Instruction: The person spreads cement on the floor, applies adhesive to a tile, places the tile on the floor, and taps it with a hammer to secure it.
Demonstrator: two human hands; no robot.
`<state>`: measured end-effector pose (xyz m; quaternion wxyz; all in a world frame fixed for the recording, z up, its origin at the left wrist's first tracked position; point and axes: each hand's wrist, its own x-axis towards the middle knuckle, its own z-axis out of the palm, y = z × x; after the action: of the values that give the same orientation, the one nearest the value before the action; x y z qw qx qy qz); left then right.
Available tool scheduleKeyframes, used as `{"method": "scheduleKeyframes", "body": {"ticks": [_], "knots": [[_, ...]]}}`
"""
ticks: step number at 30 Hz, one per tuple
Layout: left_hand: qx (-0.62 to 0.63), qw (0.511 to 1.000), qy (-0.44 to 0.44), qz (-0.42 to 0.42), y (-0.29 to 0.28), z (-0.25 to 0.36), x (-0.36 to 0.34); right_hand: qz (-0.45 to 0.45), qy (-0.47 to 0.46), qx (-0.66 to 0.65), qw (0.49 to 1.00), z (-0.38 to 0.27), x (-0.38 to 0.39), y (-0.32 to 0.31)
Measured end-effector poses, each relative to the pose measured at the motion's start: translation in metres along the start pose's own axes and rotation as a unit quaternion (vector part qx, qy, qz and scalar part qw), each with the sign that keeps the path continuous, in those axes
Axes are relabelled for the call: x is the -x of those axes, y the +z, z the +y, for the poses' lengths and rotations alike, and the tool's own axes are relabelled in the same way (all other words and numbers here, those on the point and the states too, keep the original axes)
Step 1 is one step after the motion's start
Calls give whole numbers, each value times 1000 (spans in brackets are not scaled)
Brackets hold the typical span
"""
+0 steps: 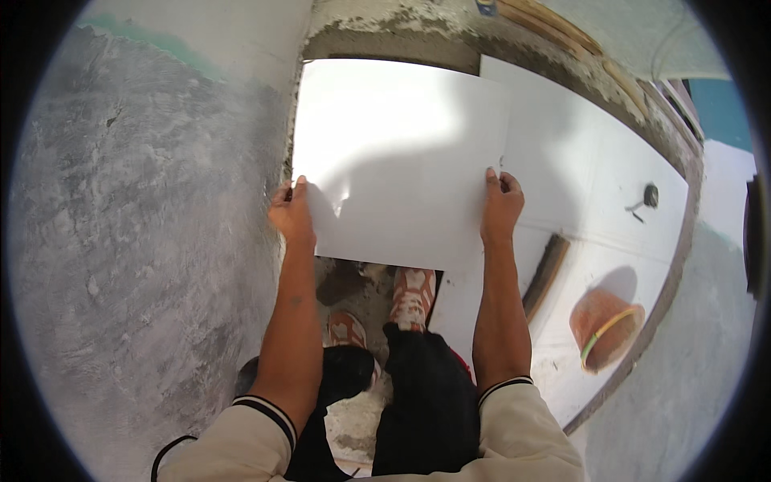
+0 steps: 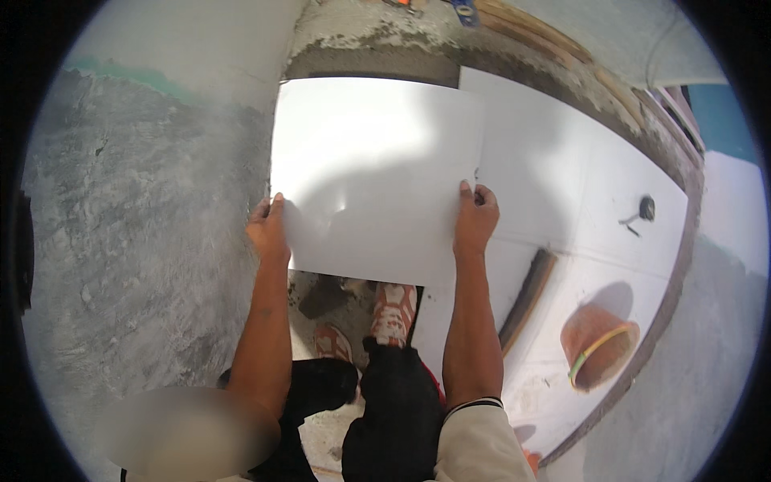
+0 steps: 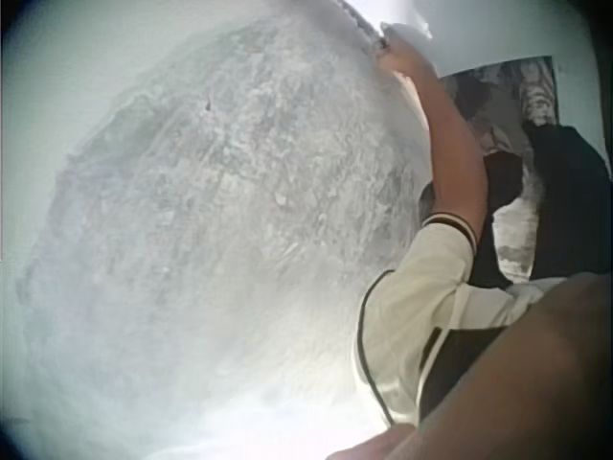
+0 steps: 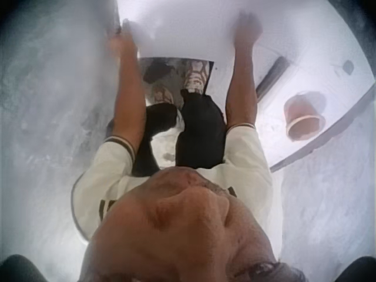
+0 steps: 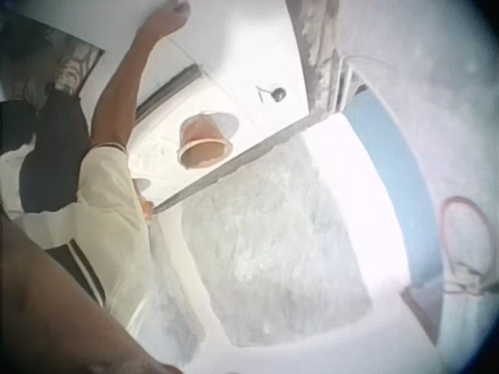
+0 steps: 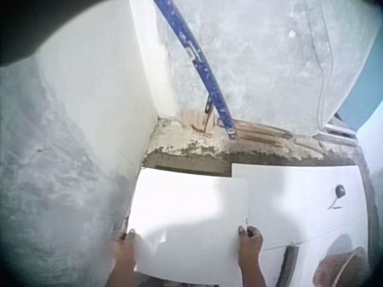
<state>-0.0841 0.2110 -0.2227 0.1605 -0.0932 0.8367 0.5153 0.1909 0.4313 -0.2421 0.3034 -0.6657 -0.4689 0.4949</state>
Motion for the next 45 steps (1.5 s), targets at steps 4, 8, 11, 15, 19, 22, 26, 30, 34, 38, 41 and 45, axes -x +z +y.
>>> {"method": "scheduleKeyframes", "body": {"ticks": [4, 8, 11, 15, 19, 22, 26, 30, 34, 38, 41, 45], "knots": [[39, 997, 58, 11, 46, -12, -43, 7, -24, 27, 999, 10, -42, 29], [-100, 991, 81, 42, 75, -22, -82, 19, -42, 34, 998, 21, -71, 51], [-188, 976, 90, 64, 85, -22, -99, 27, -53, 43, 997, 28, -83, 66], [-196, 977, 68, 57, 92, -19, -110, 59, -61, 132, 988, 30, -89, 87], [-147, 985, 75, 47, 93, -22, -123, 65, -91, 124, 986, 28, -87, 99], [-168, 982, 72, 43, 95, -26, -134, 78, -117, 142, 980, 27, -87, 104], [-121, 989, 76, 29, 95, -35, -135, 84, -121, 162, 976, 30, -88, 107], [-154, 985, 72, 32, 96, -36, -134, 98, -123, 187, 970, 31, -90, 108], [-150, 985, 79, 41, 96, -36, -136, 88, -107, 196, 971, 28, -88, 106], [-114, 990, 73, 26, 96, -39, -137, 88, -108, 211, 968, 24, -87, 106], [-141, 985, 94, 35, 96, -42, -138, 89, -114, 225, 964, 22, -87, 106], [-175, 980, 82, 55, 99, -41, -140, 87, -108, 241, 961, 21, -89, 105]]}}
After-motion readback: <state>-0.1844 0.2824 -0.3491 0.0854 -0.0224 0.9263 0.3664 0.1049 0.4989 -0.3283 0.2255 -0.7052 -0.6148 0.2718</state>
